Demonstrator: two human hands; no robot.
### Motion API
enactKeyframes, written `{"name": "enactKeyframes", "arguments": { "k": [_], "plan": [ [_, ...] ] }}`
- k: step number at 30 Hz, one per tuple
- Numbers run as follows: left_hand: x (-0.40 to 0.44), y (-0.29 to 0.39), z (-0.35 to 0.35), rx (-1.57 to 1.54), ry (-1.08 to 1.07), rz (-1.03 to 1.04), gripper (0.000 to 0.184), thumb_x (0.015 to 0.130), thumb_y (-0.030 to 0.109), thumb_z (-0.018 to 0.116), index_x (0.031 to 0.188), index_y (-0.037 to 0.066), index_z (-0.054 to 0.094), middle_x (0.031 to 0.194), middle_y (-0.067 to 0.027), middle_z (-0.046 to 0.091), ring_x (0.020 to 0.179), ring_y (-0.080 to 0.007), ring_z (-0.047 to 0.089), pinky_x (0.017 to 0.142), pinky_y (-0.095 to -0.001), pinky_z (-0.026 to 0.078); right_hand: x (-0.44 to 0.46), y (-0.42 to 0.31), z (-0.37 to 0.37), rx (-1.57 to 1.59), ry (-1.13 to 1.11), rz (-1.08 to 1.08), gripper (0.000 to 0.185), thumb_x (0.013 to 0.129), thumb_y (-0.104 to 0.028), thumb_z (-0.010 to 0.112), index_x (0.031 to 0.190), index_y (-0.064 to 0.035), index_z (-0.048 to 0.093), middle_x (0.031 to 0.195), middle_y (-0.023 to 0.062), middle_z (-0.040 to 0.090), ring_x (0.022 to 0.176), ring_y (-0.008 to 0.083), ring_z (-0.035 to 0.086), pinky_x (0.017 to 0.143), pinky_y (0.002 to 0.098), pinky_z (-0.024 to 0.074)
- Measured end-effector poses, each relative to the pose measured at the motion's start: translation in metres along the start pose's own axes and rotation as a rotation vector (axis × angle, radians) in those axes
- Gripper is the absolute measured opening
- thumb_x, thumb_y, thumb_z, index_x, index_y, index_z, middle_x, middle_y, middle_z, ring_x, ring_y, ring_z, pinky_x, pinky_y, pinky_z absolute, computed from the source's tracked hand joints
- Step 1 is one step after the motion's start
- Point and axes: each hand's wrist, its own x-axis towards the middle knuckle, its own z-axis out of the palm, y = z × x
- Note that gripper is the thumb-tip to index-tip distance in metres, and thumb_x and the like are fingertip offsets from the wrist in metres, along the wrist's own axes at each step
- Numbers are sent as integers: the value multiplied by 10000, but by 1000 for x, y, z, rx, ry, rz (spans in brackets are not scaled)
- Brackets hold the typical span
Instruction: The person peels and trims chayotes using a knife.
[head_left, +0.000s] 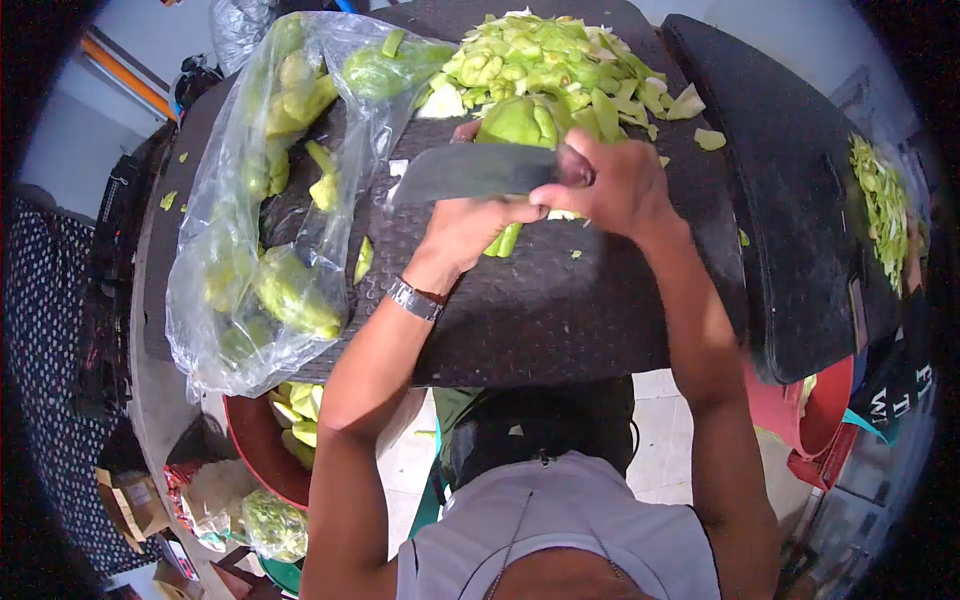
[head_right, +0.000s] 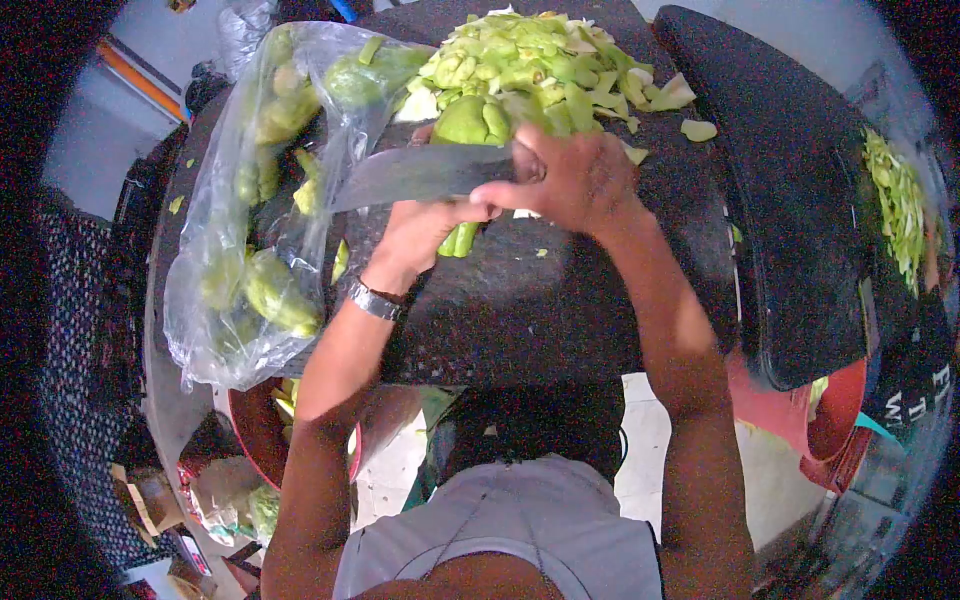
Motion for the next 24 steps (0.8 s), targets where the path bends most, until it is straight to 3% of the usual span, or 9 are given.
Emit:
{"name": "enactKeyframes", "arguments": {
  "k": [7, 10, 14, 15, 18, 20, 21, 24],
  "plan": [
    [3, 3, -10, 15, -20, -136, 943, 611, -125, 798, 1436, 26, 367, 1221, -81, 610, 1093, -207, 633, 932, -354, 558, 5, 8, -3, -2, -77, 158, 522, 732, -552, 838, 816, -82, 625, 652, 38, 643, 613, 242, 668, 611, 390, 527],
    [-2, -2, -7, 48, 26, 63, 912, 613, -120, 799, 1415, 28, 393, 1213, -75, 618, 1088, -198, 635, 913, -354, 562, 11, 13, -8, 59, -97, 77, 665, 727, -755, 745, 820, -103, 653, 702, 108, 682, 715, 321, 718, 688, 463, 558],
    [2, -2, -10, -27, -11, -39, 874, 667, -103, 753, 1427, 72, 359, 1033, -107, 645, 767, -225, 681, 637, -345, 591, 14, 24, -16, 38, -126, 240, 691, 755, -765, 717, 825, -79, 666, 700, 112, 671, 712, 330, 707, 711, 467, 551],
    [2, 2, -11, 10, -18, -96, 865, 654, -117, 743, 1413, 77, 376, 1057, -107, 627, 814, -214, 678, 638, -349, 593, 10, 22, -15, 39, -134, 269, 695, 759, -765, 715, 826, -76, 668, 699, 111, 669, 713, 333, 705, 715, 469, 549],
    [2, 1, -11, 75, -6, 28, 892, 638, -125, 748, 1417, 87, 368, 1101, -112, 612, 885, -205, 670, 609, -348, 590, 11, 17, -12, 42, -121, 212, 707, 764, -776, 700, 863, -75, 694, 735, 122, 689, 730, 343, 707, 724, 477, 549],
    [-5, -1, -11, 38, -8, -13, 896, 631, -129, 750, 1415, 89, 374, 1120, -109, 602, 923, -203, 661, 617, -345, 593, 12, 29, -12, 37, -94, 216, 585, 827, -626, 727, 854, -46, 658, 730, 114, 658, 716, 281, 679, 697, 422, 518],
    [0, 3, -8, 13, -8, 0, 898, 628, -131, 751, 1414, 90, 376, 1129, -108, 597, 942, -202, 657, 622, -344, 594, 13, 31, -18, 21, -101, 270, 592, 878, -624, 684, 864, -33, 664, 760, 138, 665, 743, 283, 675, 713, 416, 514],
    [0, 18, -10, -13, -59, -111, 975, 602, -179, 777, 1451, 46, 353, 1224, -132, 572, 1012, -217, 651, 699, -345, 607, 11, 73, -22, 139, -140, 413, 744, 903, -761, 551, 953, -46, 748, 855, 216, 721, 884, 376, 720, 815, 466, 540]
  ]
}}
